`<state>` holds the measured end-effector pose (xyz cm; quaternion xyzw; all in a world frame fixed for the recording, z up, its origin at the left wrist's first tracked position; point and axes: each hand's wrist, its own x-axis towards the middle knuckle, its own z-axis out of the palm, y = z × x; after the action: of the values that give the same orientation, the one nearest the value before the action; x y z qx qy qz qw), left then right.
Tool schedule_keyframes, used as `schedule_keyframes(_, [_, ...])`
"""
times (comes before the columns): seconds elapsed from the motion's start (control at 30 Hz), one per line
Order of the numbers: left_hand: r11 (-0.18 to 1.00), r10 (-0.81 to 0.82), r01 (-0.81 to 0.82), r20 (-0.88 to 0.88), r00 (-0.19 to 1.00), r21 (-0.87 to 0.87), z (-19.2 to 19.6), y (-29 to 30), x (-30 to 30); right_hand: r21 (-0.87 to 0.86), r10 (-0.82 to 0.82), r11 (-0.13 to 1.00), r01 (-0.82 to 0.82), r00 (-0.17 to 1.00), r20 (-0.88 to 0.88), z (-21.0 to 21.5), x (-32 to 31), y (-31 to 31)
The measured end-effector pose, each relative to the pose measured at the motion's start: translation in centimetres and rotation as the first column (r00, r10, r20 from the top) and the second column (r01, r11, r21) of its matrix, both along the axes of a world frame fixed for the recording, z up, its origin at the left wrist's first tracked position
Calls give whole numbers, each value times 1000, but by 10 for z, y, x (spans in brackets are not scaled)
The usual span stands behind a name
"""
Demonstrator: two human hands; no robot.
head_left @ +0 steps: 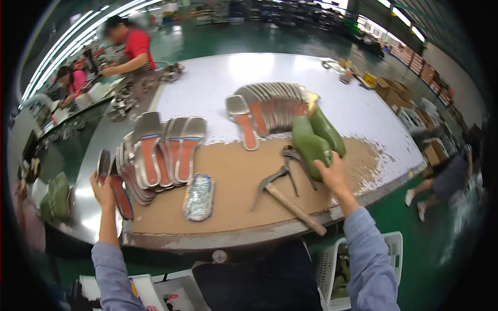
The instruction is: The person assembles green slipper-style shoes by inserting a pre-cut insole into the shoe upper and securing it with a hammer. They repeatedly pick up a shoe upper from a white basket, place an insole inside, and tap the edges with a hammer to fasten the components. The finished shoes are placed on the table, and the process is repeated for multiple units.
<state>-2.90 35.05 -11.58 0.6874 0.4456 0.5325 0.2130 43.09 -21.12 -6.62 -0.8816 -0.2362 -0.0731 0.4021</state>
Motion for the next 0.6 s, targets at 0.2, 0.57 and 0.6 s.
schedule_keyframes(0.2, [991,-118,131,747,655,43,135,-67,27,641,380,749,169,683,-624,-5,3,-37])
schedule_keyframes(0.57, [439,-130,870,942,309,-225,76,-237,95,770,677,566,-294,700,-230,69,-223,64])
schedule_keyframes(0.6, [249,-147,968,986,75,-37,75,-249,99,618,655,642,-453,744,-135,79,-240,77])
